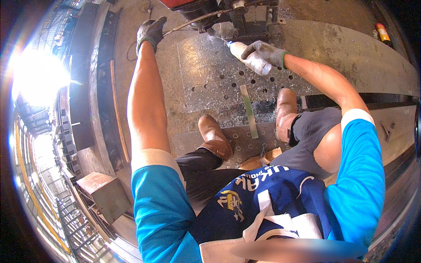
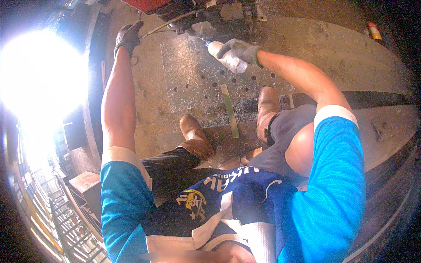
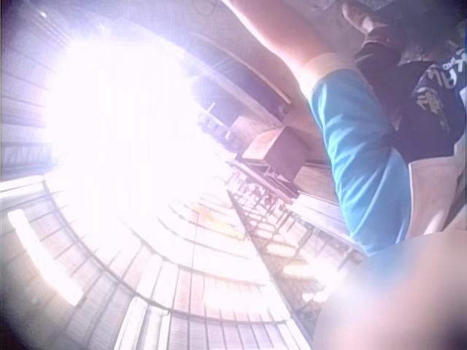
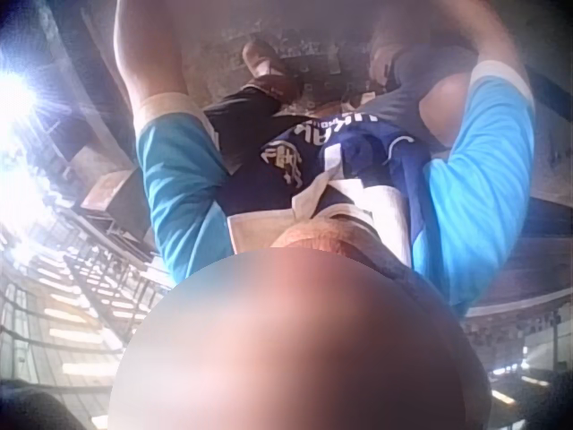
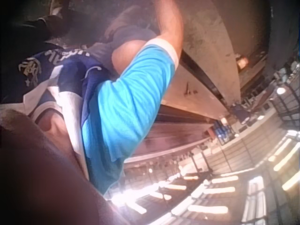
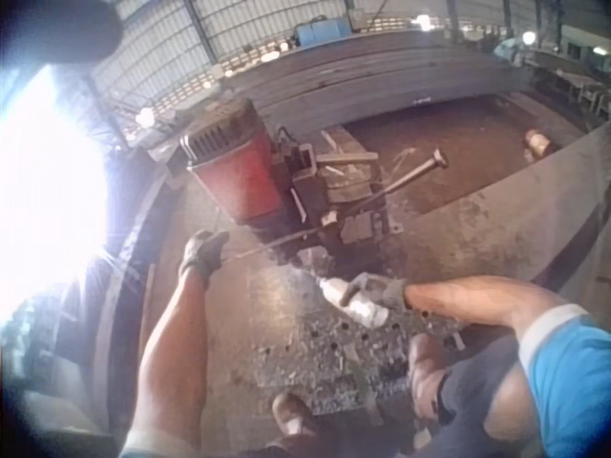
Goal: The person operates a drill press on a perforated metal plate, repeatedly applying liquid from a plastic bottle to the drilling area and adjusting the machine with a metal rod. The person remains crouched over the workpiece throughout the clip.
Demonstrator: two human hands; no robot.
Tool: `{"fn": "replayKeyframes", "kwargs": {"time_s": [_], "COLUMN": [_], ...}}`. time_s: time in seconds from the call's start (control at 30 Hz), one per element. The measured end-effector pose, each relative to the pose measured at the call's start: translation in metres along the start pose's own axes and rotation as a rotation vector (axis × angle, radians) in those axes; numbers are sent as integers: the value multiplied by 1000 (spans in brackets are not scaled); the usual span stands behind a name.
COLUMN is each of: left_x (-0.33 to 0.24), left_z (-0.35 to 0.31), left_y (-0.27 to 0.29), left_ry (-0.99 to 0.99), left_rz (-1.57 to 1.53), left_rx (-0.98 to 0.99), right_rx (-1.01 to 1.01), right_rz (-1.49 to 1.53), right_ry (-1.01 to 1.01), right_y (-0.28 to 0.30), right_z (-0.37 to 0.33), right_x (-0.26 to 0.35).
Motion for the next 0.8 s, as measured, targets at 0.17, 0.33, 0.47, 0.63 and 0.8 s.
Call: {"fn": "replayKeyframes", "kwargs": {"time_s": [0.17, 0.33, 0.47, 0.63, 0.8], "left_x": [-1, 4, 6, 8, 8], "left_z": [3, 1, 1, 4, 7], "left_y": [-2, -2, -4, -5, -6], "left_ry": [-28, 2, 2, 16, 0], "left_rz": [21, -58, -87, -60, -9], "left_rx": [16, 18, 3, 5, 14], "right_rx": [23, 35, 50, -1, -23], "right_rz": [-105, 141, 213, -34, -90], "right_ry": [127, -172, -189, -139, -36], "right_y": [-2, -7, -10, -5, -6], "right_z": [1, -3, -6, -11, -9], "right_x": [9, -6, 7, 20, 15]}}
Point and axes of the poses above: each hand's wrist, its own z-axis towards the middle knuckle, its own y-axis out of the back of the hand, x = y × z, the point moved 9 cm from there along z, towards the middle knuckle, and after that the axes turned 3 degrees about -z, right-handed, at the moved point
